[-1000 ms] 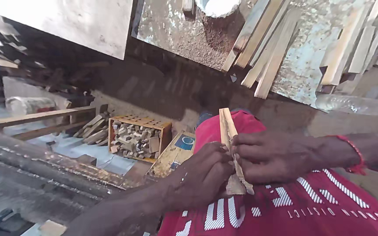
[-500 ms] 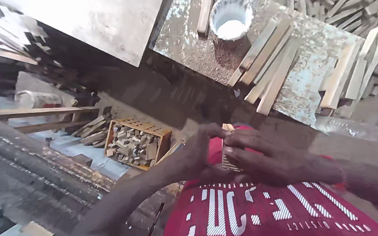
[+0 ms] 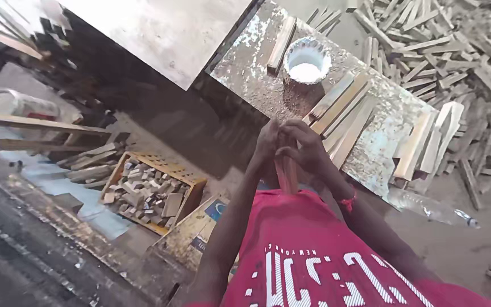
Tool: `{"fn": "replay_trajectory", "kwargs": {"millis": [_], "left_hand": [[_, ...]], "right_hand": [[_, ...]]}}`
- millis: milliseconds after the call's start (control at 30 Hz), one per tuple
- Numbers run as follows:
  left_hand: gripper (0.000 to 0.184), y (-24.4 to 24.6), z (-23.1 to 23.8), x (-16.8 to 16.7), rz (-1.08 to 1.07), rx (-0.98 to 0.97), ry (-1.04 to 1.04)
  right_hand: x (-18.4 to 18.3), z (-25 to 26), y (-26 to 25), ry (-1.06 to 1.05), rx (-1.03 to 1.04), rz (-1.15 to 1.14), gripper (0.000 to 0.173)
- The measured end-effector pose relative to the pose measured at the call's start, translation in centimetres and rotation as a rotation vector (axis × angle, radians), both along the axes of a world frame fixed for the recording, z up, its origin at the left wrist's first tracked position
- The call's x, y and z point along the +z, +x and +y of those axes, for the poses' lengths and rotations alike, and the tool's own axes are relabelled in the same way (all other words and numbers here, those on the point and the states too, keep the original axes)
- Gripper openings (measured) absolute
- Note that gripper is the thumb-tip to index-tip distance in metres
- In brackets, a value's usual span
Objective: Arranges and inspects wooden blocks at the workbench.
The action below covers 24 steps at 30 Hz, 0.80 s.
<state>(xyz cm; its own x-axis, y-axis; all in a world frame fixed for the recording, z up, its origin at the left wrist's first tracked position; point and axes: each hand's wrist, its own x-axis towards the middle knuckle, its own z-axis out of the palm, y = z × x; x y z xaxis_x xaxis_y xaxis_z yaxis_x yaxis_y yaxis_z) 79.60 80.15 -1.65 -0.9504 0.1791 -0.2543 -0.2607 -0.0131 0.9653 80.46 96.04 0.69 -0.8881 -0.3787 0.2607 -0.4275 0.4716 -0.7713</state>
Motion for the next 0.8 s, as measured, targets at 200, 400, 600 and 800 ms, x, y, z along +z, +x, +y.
{"fn": "replay_trajectory", "kwargs": {"millis": [200, 400, 600, 800], "left_hand": [[0.039, -4.0, -1.8, -8.9, -0.587, 0.287, 0.253], [0.041, -4.3, -5.9, -12.5, -0.683, 0.314, 0.177], [0.037, -3.1, -8.5, -18.1, -0.690, 0.594, 0.295], [0.042, -1.4, -12.0, -7.4, -0.640, 0.448, 0.018]], "right_hand": [[-8.3, -3.8, -4.0, 0.264, 0.058, -0.194, 0.052], [-11.8, -8.6, -4.1, 0.282, 0.133, -0.224, 0.060], [-13.4, -14.7, -5.7, 0.555, 0.253, -0.389, 0.031], [-16.0, -19.4, -6.4, 0.683, 0.332, -0.406, 0.045]]}}
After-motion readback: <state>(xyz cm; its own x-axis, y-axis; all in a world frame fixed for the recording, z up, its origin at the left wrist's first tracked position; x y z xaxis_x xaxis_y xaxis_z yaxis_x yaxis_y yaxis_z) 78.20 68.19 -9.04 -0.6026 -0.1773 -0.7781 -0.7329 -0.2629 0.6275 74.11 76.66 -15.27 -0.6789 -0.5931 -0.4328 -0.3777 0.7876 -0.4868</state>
